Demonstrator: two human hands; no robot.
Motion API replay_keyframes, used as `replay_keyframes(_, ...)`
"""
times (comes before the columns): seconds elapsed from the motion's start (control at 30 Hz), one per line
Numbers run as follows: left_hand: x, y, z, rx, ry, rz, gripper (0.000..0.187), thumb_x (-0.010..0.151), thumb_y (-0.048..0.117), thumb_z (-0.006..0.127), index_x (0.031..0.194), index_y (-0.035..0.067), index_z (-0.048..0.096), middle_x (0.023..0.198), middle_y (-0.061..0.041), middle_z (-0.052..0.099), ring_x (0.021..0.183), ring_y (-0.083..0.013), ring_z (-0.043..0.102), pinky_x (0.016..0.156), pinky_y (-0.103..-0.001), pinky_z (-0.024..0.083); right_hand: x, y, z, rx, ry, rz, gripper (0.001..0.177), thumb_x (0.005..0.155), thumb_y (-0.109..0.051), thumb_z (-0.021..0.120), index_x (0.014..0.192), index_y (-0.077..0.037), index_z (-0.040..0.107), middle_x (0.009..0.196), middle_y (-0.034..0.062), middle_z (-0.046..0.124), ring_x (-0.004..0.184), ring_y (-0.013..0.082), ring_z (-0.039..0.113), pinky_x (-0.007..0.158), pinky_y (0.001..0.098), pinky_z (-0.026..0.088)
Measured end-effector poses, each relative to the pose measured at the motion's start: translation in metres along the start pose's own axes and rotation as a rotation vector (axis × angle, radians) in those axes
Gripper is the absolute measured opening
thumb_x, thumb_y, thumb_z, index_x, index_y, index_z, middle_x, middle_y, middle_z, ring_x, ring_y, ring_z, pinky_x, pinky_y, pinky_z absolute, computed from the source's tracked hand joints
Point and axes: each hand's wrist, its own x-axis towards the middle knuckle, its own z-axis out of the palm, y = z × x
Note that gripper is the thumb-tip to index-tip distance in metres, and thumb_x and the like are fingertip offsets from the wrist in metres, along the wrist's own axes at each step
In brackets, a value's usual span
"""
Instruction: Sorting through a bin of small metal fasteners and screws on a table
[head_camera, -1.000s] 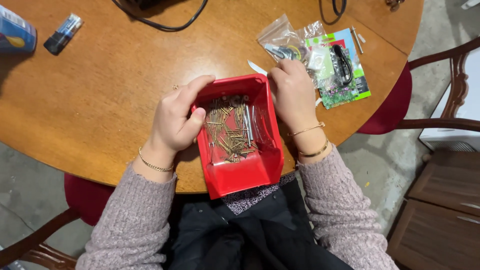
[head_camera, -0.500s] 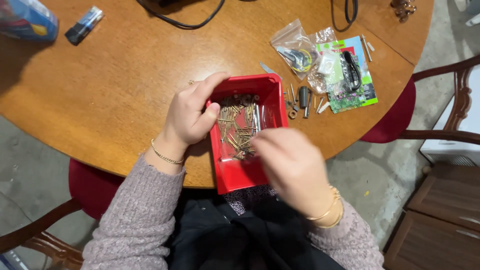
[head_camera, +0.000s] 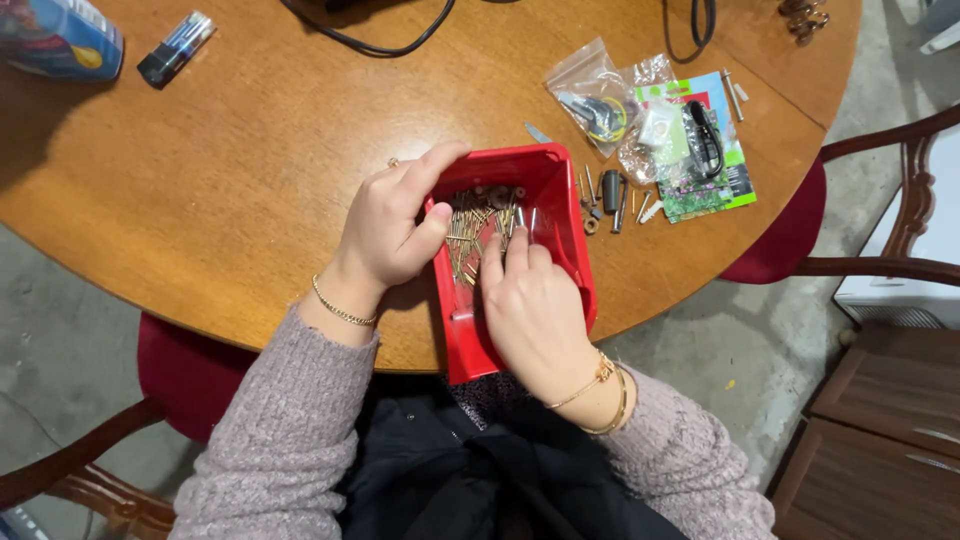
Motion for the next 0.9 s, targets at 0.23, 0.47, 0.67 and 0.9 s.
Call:
replay_keyframes(0.23, 0.000, -0.001, 0.000, 0.014, -0.010, 0.001, 0.056, 0.096, 0.034, 0.051, 0.144, 0.007, 0.057, 0.097, -0.022, 0.070, 0.092, -0.0437, 0.071, 0.083, -0.051, 0.056, 0.003, 0.001, 0.012, 0.040, 0.030, 0.006, 0.037, 0.092, -0.010, 0.049, 0.123, 0.000, 0.066, 0.102, 0.0180, 0.067, 0.085, 0.0271, 0.064, 0.064, 0.0302, 0.052)
replay_keyframes(0.47, 0.004, 0.004, 0.000, 0.014, -0.014, 0.012, 0.057, 0.097, 0.038, 0.048, 0.145, 0.008, 0.056, 0.096, -0.020, 0.069, 0.092, -0.0421, 0.071, 0.083, -0.049, 0.057, 0.005, -0.002, 0.006, 0.144, 0.024, -0.004, 0.037, 0.093, -0.011, 0.051, 0.127, -0.004, 0.064, 0.122, 0.0277, 0.064, 0.115, 0.0431, 0.065, 0.085, 0.0412, 0.058)
replay_keyframes(0.67, 0.000, 0.001, 0.001, 0.029, -0.012, -0.005, 0.057, 0.093, 0.032, 0.053, 0.145, 0.008, 0.056, 0.098, -0.020, 0.070, 0.093, -0.0420, 0.071, 0.083, -0.050, 0.056, -0.002, -0.006, 0.042, 0.272, -0.004, -0.042, 0.048, 0.090, -0.029, 0.058, 0.134, -0.010, 0.057, 0.129, 0.0207, 0.059, 0.121, 0.0373, 0.059, 0.097, 0.0461, 0.051)
replay_keyframes(0.9, 0.000, -0.003, 0.002, 0.037, 0.001, 0.015, 0.058, 0.095, 0.036, 0.049, 0.145, 0.007, 0.057, 0.097, -0.020, 0.070, 0.091, -0.0413, 0.072, 0.082, -0.049, 0.057, 0.008, 0.002, 0.030, 0.354, -0.031, -0.035, 0.051, 0.090, -0.021, 0.059, 0.139, -0.008, 0.054, 0.133, 0.0196, 0.056, 0.127, 0.0373, 0.056, 0.098, 0.0448, 0.052)
